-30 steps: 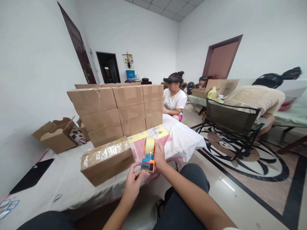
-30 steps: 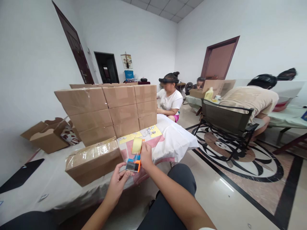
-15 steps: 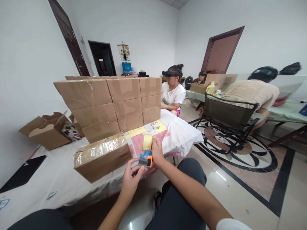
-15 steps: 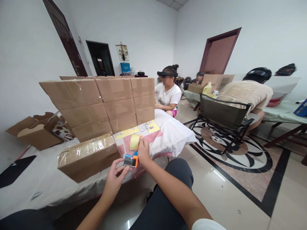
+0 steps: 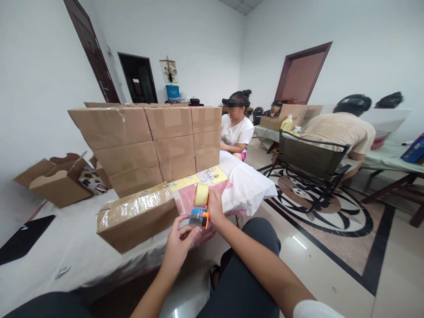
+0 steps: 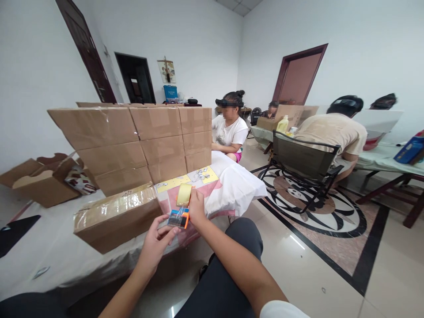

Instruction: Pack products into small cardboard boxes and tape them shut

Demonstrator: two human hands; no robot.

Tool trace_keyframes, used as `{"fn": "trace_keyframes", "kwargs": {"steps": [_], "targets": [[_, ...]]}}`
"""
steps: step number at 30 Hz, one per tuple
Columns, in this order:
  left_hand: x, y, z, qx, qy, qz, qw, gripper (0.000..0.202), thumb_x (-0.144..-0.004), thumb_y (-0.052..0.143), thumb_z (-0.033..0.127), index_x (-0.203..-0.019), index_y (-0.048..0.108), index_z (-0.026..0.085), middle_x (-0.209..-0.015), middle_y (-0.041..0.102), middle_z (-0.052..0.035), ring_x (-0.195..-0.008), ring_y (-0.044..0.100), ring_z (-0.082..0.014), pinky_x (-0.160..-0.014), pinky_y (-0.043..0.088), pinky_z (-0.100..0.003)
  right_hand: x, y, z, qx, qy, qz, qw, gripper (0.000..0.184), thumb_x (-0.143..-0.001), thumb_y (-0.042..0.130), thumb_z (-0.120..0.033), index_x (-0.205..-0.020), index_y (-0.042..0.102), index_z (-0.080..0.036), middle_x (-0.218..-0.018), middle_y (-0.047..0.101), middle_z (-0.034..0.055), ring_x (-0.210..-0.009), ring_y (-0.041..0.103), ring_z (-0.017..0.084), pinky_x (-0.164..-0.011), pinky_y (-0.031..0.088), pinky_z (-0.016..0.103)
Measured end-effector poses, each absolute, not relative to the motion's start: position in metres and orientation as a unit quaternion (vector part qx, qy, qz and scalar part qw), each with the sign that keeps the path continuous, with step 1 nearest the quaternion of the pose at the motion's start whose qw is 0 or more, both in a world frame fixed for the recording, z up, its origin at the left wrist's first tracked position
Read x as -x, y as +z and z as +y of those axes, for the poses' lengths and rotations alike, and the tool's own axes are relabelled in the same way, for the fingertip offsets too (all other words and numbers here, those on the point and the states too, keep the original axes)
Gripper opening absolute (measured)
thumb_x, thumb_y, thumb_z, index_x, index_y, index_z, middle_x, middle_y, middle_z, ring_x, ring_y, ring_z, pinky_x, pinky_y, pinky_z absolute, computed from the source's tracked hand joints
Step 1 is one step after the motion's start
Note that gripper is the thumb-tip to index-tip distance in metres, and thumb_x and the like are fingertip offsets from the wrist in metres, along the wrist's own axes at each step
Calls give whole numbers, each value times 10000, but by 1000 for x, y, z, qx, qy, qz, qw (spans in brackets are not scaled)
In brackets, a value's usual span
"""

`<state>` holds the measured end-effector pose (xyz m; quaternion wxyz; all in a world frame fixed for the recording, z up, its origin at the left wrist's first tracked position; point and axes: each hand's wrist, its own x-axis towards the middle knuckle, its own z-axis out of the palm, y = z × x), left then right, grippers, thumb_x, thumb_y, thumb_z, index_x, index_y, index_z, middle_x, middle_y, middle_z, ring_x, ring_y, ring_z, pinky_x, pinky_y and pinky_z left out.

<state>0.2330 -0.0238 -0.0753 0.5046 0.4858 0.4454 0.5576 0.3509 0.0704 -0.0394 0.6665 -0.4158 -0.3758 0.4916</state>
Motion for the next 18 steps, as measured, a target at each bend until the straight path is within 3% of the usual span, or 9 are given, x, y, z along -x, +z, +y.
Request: {"fn": "trace_keyframes", "kwargs": {"steps": [11,18], "targets": [[-240,-78,-32,-522,557,484,428,508,-785,712,465,-1143,456,212,-759,734,-27,-715,690,-199,-650,493,-284,-351,-44,70,400,486,-381,677,275,-762,511,-435,-603,431,-226,-560,426,-52,-521,372,105,-468,325,233],[-236,-86,-31,-547,534,525,374,530,-777,698,533,-1164,504,226,-879,745,-64,-870,714,-261,-776,532,-363,-349,-51,73,417,497,-348,677,246,-740,508,-418,-597,437,-231,-558,434,-51,-519,394,111,-470,355,234]]}}
